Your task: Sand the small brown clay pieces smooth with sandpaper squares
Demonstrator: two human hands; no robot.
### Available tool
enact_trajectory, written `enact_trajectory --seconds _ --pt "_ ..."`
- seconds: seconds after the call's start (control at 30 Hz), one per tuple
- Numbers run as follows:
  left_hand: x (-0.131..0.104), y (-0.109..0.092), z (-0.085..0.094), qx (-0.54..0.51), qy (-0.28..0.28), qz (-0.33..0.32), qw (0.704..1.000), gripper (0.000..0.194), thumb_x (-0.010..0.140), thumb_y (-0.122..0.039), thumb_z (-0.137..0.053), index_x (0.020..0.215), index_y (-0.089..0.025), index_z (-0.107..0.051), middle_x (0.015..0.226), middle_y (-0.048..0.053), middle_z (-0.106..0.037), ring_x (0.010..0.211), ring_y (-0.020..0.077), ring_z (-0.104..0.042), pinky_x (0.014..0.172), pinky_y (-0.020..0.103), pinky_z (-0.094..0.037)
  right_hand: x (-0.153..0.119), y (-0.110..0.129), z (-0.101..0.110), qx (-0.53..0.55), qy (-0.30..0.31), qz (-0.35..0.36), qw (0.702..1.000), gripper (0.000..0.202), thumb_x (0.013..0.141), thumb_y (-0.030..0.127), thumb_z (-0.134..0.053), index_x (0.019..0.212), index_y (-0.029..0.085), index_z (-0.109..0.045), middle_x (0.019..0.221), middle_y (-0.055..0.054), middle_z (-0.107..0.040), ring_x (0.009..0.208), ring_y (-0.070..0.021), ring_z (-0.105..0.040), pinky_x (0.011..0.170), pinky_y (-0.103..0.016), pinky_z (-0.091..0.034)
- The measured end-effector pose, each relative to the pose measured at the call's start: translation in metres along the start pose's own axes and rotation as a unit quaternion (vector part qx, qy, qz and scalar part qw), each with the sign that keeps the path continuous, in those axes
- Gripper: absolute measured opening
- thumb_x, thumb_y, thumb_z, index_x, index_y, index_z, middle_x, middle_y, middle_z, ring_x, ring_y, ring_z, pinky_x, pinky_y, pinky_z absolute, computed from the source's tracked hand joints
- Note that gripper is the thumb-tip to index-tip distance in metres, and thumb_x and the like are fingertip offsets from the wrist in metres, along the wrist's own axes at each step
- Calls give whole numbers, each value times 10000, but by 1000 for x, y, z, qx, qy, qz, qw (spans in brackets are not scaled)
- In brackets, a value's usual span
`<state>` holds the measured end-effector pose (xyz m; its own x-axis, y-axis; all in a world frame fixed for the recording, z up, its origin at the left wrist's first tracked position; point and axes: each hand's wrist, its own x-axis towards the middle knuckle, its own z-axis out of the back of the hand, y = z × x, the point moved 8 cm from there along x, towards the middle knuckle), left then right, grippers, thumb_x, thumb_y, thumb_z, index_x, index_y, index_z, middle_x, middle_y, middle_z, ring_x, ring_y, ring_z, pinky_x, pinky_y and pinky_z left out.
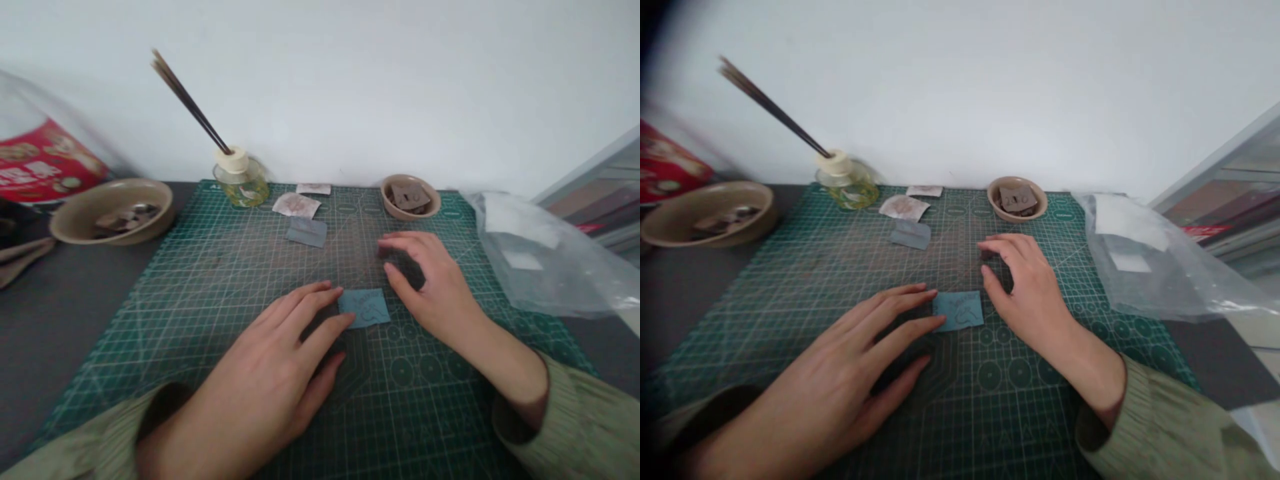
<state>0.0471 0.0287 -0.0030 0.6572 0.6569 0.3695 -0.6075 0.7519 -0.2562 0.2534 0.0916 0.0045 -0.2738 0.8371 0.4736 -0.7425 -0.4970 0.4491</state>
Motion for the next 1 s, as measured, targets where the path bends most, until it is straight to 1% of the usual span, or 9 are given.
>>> enact_trajectory --seconds 0.1,0.23,0.33,0.43,0.57,0.7,0.77,0.87,1.0 --pt "0 3 -4 -7 13 9 1000 406 1079 -267 -629 1482 -256 -679 1582 124 -658 1470 348 -624 1204 602 -593 2 -8 -7 -16 19 6 1000 232 1031 148 -694 1249 228 -709 1314 -128 -755 1281 -339 -662 1123 -567 -530" --pt "1 5 -4 -16 21 14 1000 362 1084 -277 -628 1440 -252 -692 1543 117 -675 1450 336 -626 1213 596 -575 5 -12 -8 -21 12 -5 1000 120 1021 160 -737 1118 227 -716 1142 -96 -781 1123 -317 -696 1006 -508 -557" --pt "3 6 -3 -18 21 18 999 363 1090 -286 -625 1445 -233 -675 1521 121 -681 1421 329 -636 1200 593 -575 6 -7 -2 23 -15 -2 1000 134 1012 165 -750 1119 238 -719 1112 -77 -785 1078 -292 -721 975 -473 -566" --pt "6 8 -3 -20 24 25 999 375 1088 -271 -621 1456 -213 -659 1511 132 -681 1407 334 -637 1189 598 -571 5 5 3 97 -31 28 994 156 1002 181 -781 1134 247 -729 1105 -58 -789 1050 -260 -741 957 -434 -575" --pt "7 8 -5 -27 37 20 999 341 1092 -259 -608 1421 -235 -693 1506 125 -677 1414 339 -629 1194 598 -558 3 24 -1 149 23 92 984 180 989 228 -841 1133 236 -734 1081 -39 -797 1017 -229 -738 934 -395 -571" --pt "8 8 -5 -29 38 17 999 313 1090 -272 -614 1384 -244 -718 1474 121 -691 1397 343 -634 1179 597 -562 -1 34 -16 128 119 140 975 194 971 186 -847 1130 208 -738 1060 -49 -808 1032 -256 -714 965 -441 -557" --pt "8 8 -5 -30 38 16 999 313 1089 -275 -619 1383 -239 -719 1463 122 -696 1391 342 -636 1176 598 -564 -2 35 -19 117 137 144 973 194 971 176 -840 1136 199 -741 1075 -56 -810 1051 -268 -708 975 -460 -552" --pt "8 8 -4 -33 35 14 999 316 1089 -275 -622 1387 -229 -717 1458 126 -694 1380 337 -640 1168 596 -571 -2 35 -16 122 123 143 974 165 998 176 -810 1147 191 -740 1091 -59 -807 1052 -253 -716 983 -448 -549" --pt "7 9 -4 -36 24 20 999 374 1089 -259 -619 1456 -228 -681 1561 129 -645 1458 331 -599 1222 595 -547 2 27 -6 104 48 101 988 147 1003 149 -795 1134 184 -740 1091 -71 -793 1044 -239 -728 968 -414 -554"
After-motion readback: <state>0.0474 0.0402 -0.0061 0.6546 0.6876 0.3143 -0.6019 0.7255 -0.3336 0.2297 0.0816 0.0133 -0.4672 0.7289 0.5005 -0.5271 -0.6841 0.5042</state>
